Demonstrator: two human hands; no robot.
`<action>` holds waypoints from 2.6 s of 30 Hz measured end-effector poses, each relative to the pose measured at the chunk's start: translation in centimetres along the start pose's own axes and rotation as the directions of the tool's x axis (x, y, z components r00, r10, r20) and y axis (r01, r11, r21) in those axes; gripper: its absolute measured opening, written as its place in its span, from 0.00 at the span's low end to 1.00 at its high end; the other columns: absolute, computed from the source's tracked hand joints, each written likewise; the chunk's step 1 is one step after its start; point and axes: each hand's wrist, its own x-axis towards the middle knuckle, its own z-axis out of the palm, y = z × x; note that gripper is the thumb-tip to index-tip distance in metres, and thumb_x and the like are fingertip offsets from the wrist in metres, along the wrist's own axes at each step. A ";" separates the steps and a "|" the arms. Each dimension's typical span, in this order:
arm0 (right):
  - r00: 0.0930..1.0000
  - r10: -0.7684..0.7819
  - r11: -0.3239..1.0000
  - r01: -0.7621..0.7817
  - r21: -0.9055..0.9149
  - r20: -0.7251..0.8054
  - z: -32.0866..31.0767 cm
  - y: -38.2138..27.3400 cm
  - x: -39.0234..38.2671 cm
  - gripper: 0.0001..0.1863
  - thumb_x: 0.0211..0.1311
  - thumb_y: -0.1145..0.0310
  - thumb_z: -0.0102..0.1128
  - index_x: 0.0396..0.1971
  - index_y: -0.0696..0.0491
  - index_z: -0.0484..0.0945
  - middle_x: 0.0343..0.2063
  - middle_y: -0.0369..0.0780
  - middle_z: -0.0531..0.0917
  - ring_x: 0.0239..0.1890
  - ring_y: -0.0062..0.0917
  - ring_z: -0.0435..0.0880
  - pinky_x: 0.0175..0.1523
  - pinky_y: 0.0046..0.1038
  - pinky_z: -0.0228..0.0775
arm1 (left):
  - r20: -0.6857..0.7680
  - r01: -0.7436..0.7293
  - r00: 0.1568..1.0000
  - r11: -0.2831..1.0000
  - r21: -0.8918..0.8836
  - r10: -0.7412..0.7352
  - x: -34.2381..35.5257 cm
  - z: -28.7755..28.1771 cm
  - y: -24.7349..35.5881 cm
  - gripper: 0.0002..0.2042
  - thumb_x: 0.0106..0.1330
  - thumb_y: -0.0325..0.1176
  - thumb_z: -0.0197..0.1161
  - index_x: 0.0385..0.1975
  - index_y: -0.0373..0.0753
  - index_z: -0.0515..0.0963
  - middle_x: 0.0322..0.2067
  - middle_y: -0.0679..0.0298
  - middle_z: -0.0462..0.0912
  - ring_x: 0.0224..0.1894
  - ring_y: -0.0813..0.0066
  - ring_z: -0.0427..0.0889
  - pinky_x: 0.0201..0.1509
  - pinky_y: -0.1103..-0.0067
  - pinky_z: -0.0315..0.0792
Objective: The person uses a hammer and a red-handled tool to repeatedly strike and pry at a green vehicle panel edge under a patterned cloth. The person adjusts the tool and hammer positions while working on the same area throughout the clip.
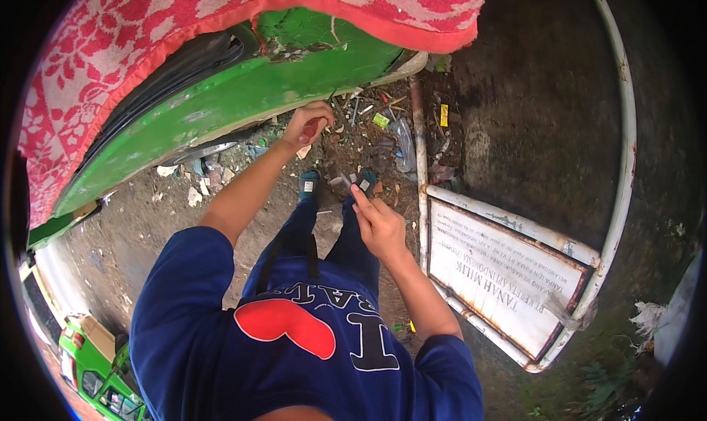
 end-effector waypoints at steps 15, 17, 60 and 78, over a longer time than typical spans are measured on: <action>0.994 -0.073 0.991 0.082 0.102 -0.084 -0.8 -0.6 0.7 0.25 0.58 0.78 0.64 0.58 0.50 0.78 0.23 0.41 0.77 0.20 0.31 0.76 0.28 0.31 0.70 | -0.069 -0.057 0.996 0.996 0.062 0.061 1.5 0.5 0.7 0.06 0.56 0.14 0.58 0.25 0.35 0.77 0.29 0.62 0.77 0.31 0.70 0.77 0.35 0.78 0.70; 0.971 -0.191 0.971 0.208 0.115 -0.146 -0.6 -1.0 1.6 0.25 0.58 0.80 0.64 0.57 0.52 0.78 0.23 0.43 0.77 0.20 0.32 0.76 0.28 0.31 0.70 | -0.059 -0.059 0.996 0.994 0.094 0.065 1.7 0.3 0.8 0.05 0.57 0.16 0.58 0.25 0.34 0.77 0.29 0.62 0.77 0.31 0.70 0.77 0.35 0.79 0.70; 0.910 -0.387 0.916 0.398 0.048 -0.150 -0.3 4.9 4.9 0.26 0.54 0.78 0.66 0.56 0.51 0.79 0.23 0.41 0.77 0.19 0.32 0.77 0.25 0.32 0.71 | -0.144 -0.094 0.981 0.967 0.237 0.131 2.6 2.8 2.5 0.04 0.57 0.18 0.55 0.25 0.33 0.76 0.25 0.65 0.75 0.23 0.78 0.74 0.29 0.81 0.66; 0.983 -0.122 0.981 0.140 0.133 -0.136 0.1 4.4 3.2 0.26 0.59 0.74 0.65 0.60 0.47 0.77 0.21 0.37 0.75 0.20 0.30 0.76 0.27 0.30 0.68 | -0.094 -0.034 0.994 0.969 0.245 0.058 0.7 1.9 0.0 0.10 0.44 0.14 0.62 0.26 0.36 0.78 0.29 0.66 0.76 0.29 0.77 0.74 0.32 0.82 0.65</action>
